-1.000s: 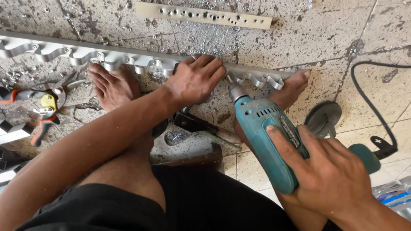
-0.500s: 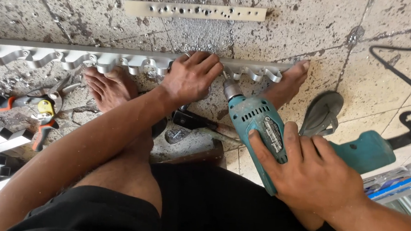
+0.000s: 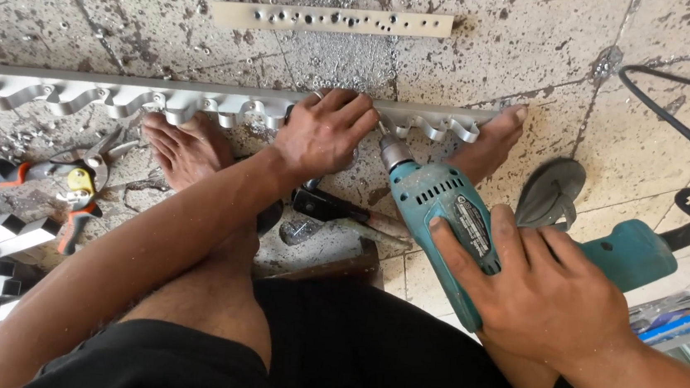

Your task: Drilling a series of holes into a long metal bar using a handheld power drill while sitting on the floor.

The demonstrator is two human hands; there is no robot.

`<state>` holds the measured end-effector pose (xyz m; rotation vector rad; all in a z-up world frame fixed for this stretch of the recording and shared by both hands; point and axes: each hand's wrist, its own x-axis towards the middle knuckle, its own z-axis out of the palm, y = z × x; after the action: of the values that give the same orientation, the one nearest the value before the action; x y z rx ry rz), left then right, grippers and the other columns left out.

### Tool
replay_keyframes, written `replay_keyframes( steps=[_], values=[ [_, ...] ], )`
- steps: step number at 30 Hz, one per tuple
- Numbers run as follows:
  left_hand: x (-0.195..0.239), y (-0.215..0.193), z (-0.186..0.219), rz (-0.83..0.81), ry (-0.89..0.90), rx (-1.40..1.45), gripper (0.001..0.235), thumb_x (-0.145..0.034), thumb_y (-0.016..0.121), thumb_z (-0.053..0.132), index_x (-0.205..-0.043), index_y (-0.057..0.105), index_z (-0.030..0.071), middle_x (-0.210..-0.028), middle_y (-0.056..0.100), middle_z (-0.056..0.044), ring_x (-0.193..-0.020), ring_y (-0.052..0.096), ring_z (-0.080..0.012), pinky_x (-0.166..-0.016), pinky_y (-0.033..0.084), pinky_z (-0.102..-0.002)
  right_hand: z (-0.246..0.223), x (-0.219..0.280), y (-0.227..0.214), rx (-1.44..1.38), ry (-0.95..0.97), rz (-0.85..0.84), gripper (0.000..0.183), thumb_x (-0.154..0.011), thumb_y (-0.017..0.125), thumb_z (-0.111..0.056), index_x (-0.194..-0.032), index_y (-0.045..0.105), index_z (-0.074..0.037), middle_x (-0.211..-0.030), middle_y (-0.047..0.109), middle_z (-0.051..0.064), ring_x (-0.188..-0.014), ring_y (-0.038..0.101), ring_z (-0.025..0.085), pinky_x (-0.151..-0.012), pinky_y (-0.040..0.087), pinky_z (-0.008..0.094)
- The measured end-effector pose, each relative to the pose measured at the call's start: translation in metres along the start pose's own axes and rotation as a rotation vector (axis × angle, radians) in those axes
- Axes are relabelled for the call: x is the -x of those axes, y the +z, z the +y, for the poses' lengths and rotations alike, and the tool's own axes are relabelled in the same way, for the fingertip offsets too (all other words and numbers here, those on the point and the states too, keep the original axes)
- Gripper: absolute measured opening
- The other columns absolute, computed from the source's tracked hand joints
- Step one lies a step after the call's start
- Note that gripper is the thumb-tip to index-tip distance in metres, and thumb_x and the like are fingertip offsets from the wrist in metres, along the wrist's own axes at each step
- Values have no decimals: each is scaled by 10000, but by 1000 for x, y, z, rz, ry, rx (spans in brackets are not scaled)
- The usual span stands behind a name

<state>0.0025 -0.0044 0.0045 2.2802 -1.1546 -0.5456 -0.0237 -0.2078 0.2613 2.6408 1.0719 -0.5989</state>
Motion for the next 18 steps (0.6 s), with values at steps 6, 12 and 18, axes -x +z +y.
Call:
replay_keyframes(
  steps=[6,12,18],
  values=[
    [2,2,-1,102,40,-38,341,-776,626,35,-1075,521,160,-978,569,18,-932,566,-181,-736,559,-369,1,2,6,-16,27,6,463,-833,593,-196,-1297,607,-210,-1041,656,164,-561,529,111,-551,359,178],
    [2,3,0,40,-9,-29,84,-935,432,239,-986,499,230,-873,502,49,-871,465,-137,-868,442,-391,7,1,9,-198,58,-48,557,-739,632,-230,-1294,591,-205,-1036,647,194,-520,580,146,-477,429,200],
    [0,4,-2,136,15,-35,18,-898,482,191,-889,467,190,-758,437,14,-738,450,-132,-713,523,-362,12,21,-30,-268,260,-273,731,-540,712,-449,-1252,602,-325,-1104,660,98,-679,716,193,-521,580,282]
  ],
)
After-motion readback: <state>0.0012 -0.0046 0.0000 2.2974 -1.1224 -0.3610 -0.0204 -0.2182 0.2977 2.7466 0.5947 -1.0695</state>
